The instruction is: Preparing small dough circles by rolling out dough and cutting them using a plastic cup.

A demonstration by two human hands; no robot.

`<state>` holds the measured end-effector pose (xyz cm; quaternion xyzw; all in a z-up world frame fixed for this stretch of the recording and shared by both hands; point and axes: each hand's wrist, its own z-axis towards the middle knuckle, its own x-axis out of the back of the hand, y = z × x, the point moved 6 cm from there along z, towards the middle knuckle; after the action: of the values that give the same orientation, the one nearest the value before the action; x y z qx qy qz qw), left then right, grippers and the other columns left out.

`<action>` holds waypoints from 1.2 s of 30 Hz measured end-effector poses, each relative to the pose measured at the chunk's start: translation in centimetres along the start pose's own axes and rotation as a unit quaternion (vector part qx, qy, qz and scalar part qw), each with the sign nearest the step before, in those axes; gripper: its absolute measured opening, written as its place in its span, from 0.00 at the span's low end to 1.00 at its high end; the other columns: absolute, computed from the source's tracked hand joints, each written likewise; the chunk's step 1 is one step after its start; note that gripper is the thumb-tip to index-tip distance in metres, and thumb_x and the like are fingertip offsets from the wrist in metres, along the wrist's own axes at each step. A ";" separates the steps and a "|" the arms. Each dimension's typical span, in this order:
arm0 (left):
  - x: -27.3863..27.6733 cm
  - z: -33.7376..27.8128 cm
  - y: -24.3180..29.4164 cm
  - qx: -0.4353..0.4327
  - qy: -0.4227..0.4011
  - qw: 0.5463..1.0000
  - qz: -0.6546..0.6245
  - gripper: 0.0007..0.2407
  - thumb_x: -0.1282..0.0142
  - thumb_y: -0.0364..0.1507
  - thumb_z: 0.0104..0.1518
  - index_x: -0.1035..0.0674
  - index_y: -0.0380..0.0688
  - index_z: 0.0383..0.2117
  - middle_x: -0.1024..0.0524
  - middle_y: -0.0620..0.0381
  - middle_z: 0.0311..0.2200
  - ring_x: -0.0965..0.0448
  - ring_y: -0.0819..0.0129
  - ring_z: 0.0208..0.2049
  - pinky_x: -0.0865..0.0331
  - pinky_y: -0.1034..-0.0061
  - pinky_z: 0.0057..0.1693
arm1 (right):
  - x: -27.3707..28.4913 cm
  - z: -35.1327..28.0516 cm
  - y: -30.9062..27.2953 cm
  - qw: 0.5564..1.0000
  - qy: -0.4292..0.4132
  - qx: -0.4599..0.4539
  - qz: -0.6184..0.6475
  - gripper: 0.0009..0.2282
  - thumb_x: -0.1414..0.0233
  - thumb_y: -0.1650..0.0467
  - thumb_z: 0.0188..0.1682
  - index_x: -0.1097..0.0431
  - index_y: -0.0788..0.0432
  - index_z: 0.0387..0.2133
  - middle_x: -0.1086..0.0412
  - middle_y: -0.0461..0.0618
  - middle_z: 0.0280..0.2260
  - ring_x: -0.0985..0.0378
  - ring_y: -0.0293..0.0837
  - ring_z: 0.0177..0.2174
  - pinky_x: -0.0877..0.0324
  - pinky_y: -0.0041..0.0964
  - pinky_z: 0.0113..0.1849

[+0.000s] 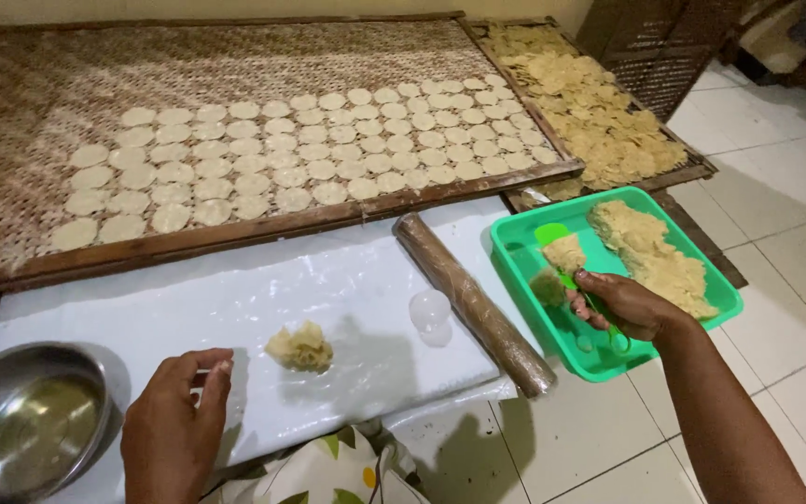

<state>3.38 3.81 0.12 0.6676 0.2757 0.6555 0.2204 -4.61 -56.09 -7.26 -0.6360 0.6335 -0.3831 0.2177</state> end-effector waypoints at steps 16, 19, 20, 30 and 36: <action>2.7 -1.0 -0.8 -0.003 0.027 0.998 -0.056 0.10 0.47 0.35 0.61 0.16 0.49 0.39 0.18 0.58 0.40 0.16 0.62 0.38 0.26 0.67 0.42 | -33.0 0.1 -10.0 0.958 -0.162 0.103 -0.215 0.17 0.63 0.61 0.60 0.30 0.59 0.40 0.27 0.47 0.28 0.32 0.38 0.23 0.31 0.33 0.27; 3.0 -1.0 -1.5 -0.001 0.028 0.998 -0.053 0.10 0.47 0.35 0.61 0.16 0.49 0.40 0.18 0.58 0.39 0.17 0.62 0.38 0.26 0.66 0.42 | -36.9 -1.9 -9.5 0.888 -0.075 0.172 -0.420 0.11 0.55 0.69 0.57 0.32 0.57 0.49 0.26 0.54 0.37 0.26 0.42 0.28 0.26 0.38 0.29; 3.1 -1.0 -1.5 -0.006 0.030 0.998 -0.054 0.10 0.47 0.36 0.60 0.16 0.50 0.40 0.18 0.58 0.39 0.17 0.62 0.38 0.26 0.66 0.42 | -37.8 -2.7 -9.7 0.851 -0.036 0.274 -0.446 0.19 0.53 0.73 0.51 0.39 0.57 0.57 0.32 0.57 0.46 0.25 0.47 0.30 0.25 0.41 0.30; 3.1 -1.0 -0.8 -0.027 0.028 0.997 -0.069 0.08 0.45 0.34 0.59 0.17 0.52 0.39 0.18 0.59 0.39 0.17 0.62 0.40 0.26 0.65 0.43 | -40.3 -4.3 -9.0 0.650 0.107 0.465 -0.592 0.38 0.47 0.78 0.41 0.53 0.60 0.69 0.45 0.57 0.64 0.28 0.56 0.41 0.28 0.50 0.34; 0.5 -0.3 -1.8 0.004 -0.017 0.998 -0.068 0.08 0.45 0.35 0.58 0.17 0.53 0.39 0.19 0.60 0.41 0.17 0.63 0.41 0.26 0.65 0.44 | -33.2 1.8 -8.9 0.919 -0.147 0.304 -0.203 0.26 0.57 0.74 0.51 0.41 0.54 0.66 0.43 0.57 0.59 0.27 0.46 0.39 0.31 0.39 0.36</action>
<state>2.97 5.48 -0.62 0.6595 0.3189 0.6263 0.2668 5.63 -23.22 -8.56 -0.7038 0.3044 -0.4949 0.4087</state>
